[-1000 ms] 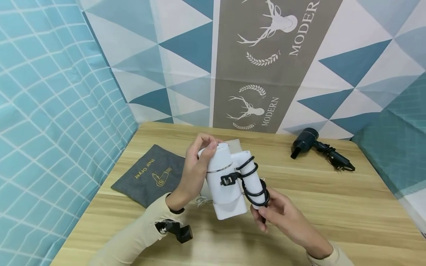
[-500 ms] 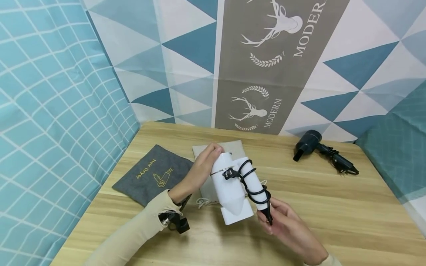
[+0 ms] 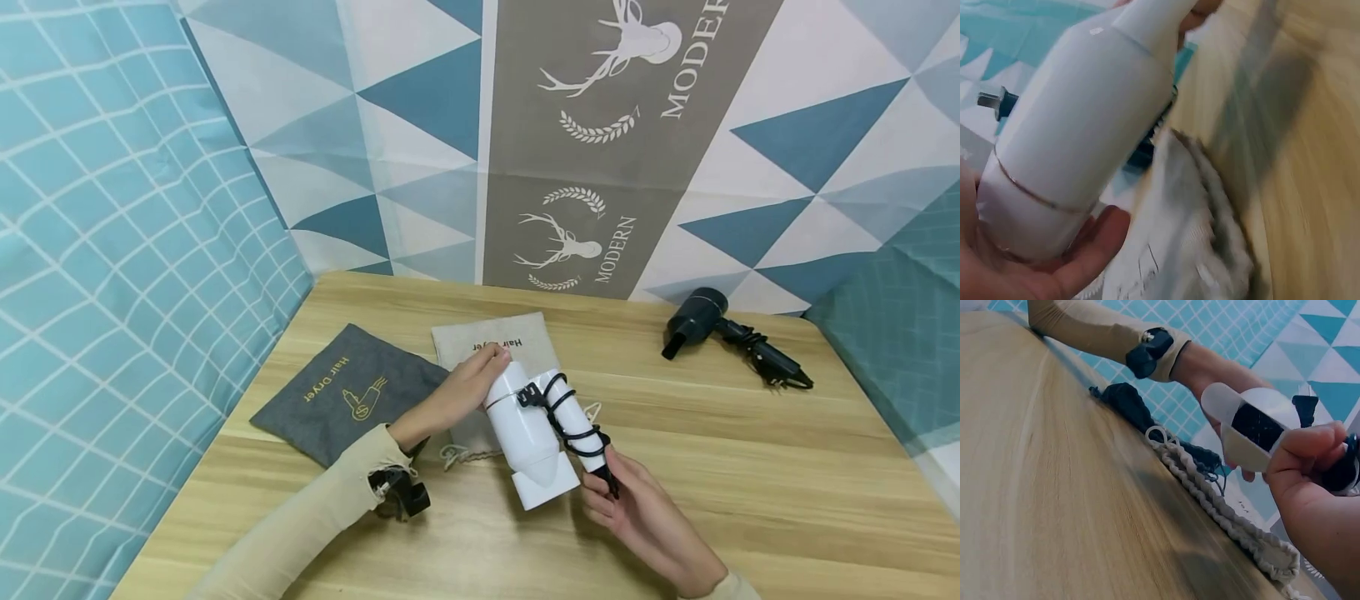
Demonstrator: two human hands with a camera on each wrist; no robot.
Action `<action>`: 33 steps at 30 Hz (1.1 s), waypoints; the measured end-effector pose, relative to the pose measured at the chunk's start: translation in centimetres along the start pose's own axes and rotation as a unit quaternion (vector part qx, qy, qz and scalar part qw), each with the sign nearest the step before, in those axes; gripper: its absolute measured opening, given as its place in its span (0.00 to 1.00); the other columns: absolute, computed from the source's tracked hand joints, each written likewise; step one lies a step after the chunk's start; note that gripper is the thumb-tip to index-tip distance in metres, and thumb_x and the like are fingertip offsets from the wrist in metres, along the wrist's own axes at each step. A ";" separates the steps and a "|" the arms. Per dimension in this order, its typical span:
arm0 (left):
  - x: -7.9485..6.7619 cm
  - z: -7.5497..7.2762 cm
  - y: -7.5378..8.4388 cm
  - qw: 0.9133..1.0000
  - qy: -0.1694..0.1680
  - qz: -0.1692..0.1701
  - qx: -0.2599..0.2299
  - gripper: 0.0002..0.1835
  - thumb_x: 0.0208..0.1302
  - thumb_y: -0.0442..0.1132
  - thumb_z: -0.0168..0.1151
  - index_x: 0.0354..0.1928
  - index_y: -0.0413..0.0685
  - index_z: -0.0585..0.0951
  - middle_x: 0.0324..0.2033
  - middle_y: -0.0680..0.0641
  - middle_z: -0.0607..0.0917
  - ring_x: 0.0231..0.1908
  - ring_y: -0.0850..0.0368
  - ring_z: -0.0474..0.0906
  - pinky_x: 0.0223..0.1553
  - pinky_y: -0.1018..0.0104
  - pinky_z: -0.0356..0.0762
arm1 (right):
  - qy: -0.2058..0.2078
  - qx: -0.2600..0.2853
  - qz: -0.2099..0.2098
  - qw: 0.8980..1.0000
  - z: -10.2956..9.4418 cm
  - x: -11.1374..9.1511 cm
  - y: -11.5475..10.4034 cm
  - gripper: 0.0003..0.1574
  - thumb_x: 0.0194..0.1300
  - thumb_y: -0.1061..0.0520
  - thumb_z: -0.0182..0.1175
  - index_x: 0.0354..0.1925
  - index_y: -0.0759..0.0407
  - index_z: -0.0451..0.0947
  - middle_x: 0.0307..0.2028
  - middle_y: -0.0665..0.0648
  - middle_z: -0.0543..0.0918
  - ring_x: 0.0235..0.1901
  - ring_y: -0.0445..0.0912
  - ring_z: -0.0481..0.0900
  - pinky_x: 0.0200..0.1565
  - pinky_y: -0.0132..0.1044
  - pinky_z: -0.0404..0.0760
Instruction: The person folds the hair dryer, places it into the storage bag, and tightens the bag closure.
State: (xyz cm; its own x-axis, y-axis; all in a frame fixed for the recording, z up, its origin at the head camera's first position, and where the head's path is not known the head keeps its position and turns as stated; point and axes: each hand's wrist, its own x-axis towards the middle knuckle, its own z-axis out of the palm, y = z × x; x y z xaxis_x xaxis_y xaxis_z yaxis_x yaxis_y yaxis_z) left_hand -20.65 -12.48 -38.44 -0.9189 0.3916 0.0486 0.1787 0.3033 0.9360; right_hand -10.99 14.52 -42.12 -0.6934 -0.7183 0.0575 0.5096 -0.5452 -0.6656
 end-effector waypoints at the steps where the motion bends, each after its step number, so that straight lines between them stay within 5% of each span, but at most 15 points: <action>1: 0.1 -0.1 -0.4 1.000 0.004 0.007 0.019 0.18 0.68 0.58 0.35 0.41 0.55 0.70 0.29 0.48 0.76 0.26 0.55 0.76 0.24 0.61 0.76 | -0.001 -0.002 -0.005 1.000 -0.1 0.1 0.0 0.30 0.73 0.52 0.18 0.64 0.67 0.48 0.28 0.50 0.64 0.24 0.42 0.58 0.31 0.31 0.63; 6: 0.7 -1.1 -2.1 0.980 0.027 0.052 0.191 0.18 0.71 0.51 0.33 0.34 0.52 0.71 0.19 0.51 0.76 0.17 0.61 0.72 0.19 0.68 0.71 | -0.002 -0.001 -0.018 1.000 -0.8 0.2 0.0 0.32 0.73 0.51 0.18 0.63 0.72 0.48 0.27 0.49 0.63 0.22 0.41 0.55 0.27 0.29 0.60; 10: 0.3 -1.7 -2.6 0.964 -0.089 0.028 0.251 0.16 0.71 0.41 0.37 0.30 0.45 0.74 0.15 0.50 0.78 0.14 0.60 0.74 0.18 0.69 0.72 | -0.004 0.000 -0.037 0.999 -1.3 0.3 0.0 0.32 0.73 0.52 0.17 0.62 0.74 0.48 0.27 0.49 0.64 0.21 0.40 0.53 0.25 0.29 0.59; 14: -0.6 -1.4 -2.4 0.931 -0.216 0.034 0.293 0.15 0.65 0.48 0.49 0.25 0.48 0.74 0.16 0.54 0.75 0.15 0.63 0.71 0.22 0.72 0.71 | -0.008 0.008 -0.064 0.998 -1.5 0.1 -0.3 0.32 0.73 0.54 0.17 0.61 0.75 0.50 0.28 0.50 0.64 0.22 0.41 0.53 0.25 0.30 0.58; 18: -1.2 -0.7 -2.2 0.911 -0.247 0.051 0.325 0.20 0.53 0.59 0.60 0.22 0.51 0.71 0.15 0.57 0.70 0.15 0.66 0.63 0.22 0.73 0.65 | -0.001 0.011 -0.085 0.996 -1.6 -0.1 -0.9 0.30 0.73 0.54 0.18 0.59 0.73 0.54 0.28 0.51 0.65 0.22 0.41 0.53 0.25 0.30 0.57; 21: -1.3 -0.2 -2.4 0.902 -0.240 0.067 0.353 0.19 0.52 0.57 0.61 0.21 0.51 0.70 0.14 0.58 0.67 0.15 0.66 0.61 0.19 0.74 0.61 | 0.004 0.005 -0.093 0.996 -1.6 -0.2 -1.2 0.30 0.73 0.55 0.18 0.58 0.73 0.56 0.28 0.51 0.65 0.22 0.41 0.53 0.25 0.30 0.56; 25: -1.2 0.2 -2.8 0.898 -0.226 0.080 0.368 0.15 0.61 0.49 0.55 0.21 0.53 0.68 0.14 0.58 0.65 0.14 0.66 0.60 0.19 0.74 0.60 | 0.021 -0.009 -0.086 0.996 -1.5 -0.3 -1.3 0.27 0.73 0.57 0.21 0.56 0.70 0.59 0.29 0.51 0.67 0.22 0.41 0.55 0.25 0.30 0.56; 33: -0.5 -0.3 -3.1 0.918 -0.216 0.064 0.326 0.14 0.68 0.42 0.46 0.22 0.51 0.71 0.14 0.55 0.69 0.14 0.65 0.65 0.20 0.73 0.64 | 0.006 -0.027 -0.101 0.994 -0.7 -1.0 -2.0 0.27 0.72 0.62 0.19 0.61 0.69 0.55 0.33 0.54 0.69 0.23 0.41 0.57 0.27 0.29 0.57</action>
State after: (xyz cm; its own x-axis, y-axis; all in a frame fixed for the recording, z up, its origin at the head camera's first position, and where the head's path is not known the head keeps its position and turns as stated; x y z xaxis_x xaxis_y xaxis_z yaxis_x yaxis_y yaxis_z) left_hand -20.82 -13.88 -41.25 -0.6751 0.7259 -0.1313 0.5782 0.6312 0.5169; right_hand -11.71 16.66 -41.36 -0.7848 -0.5912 0.1860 0.3314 -0.6540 -0.6801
